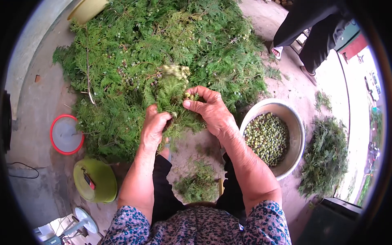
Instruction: The person picks small green cones from branches by hand and drops them into a metal bowl.
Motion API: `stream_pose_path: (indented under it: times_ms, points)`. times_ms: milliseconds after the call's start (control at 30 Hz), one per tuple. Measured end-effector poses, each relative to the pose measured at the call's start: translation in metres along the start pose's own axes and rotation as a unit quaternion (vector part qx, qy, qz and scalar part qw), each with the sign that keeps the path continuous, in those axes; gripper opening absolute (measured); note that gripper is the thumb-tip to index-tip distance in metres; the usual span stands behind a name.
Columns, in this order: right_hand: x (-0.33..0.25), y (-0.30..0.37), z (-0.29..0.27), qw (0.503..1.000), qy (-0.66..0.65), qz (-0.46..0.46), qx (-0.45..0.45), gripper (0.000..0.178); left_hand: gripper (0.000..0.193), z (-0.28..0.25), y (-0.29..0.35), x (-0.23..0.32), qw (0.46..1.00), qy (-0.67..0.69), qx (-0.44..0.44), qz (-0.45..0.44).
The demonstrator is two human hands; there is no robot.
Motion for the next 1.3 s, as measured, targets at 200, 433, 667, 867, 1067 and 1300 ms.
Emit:
stream_pose_path:
  times_ms: [200, 433, 667, 867, 1067, 1300]
  points:
    - [0.005, -0.004, -0.007, 0.999, 0.033, -0.042, 0.006, 0.023, 0.033, -0.001, 0.005, -0.001, 0.991, 0.126, -0.002, -0.039]
    - [0.001, -0.004, -0.002, 0.993, 0.074, -0.088, 0.013, 0.02, 0.029, 0.018, 0.006, 0.004, 0.999, 0.03, -0.001, -0.04]
    - [0.004, -0.002, -0.007, 0.997, 0.062, -0.023, 0.027, 0.013, 0.032, 0.017, 0.009, 0.005, 0.998, 0.053, 0.04, -0.014]
    - [0.009, 0.0, -0.005, 0.999, -0.014, -0.002, 0.037, 0.012, 0.027, 0.01, 0.007, -0.002, 0.996, 0.077, 0.012, -0.051]
    - [0.014, 0.001, 0.0, 0.988, -0.145, 0.049, 0.022, 0.015, 0.011, -0.004, 0.005, -0.017, 0.996, 0.069, -0.06, 0.02]
    - [0.005, 0.007, 0.009, 0.997, -0.033, -0.002, 0.076, 0.014, 0.018, 0.005, 0.01, -0.009, 0.998, 0.054, -0.019, 0.031]
Point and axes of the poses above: each hand's wrist, its own y-axis away from the middle knuckle, its own z-axis out of the palm, x = y × z, the point moved 3 cm from there along -y, towards the middle knuckle, and after that the axes turned 10 degrees about -z, right-handed, at the moved point
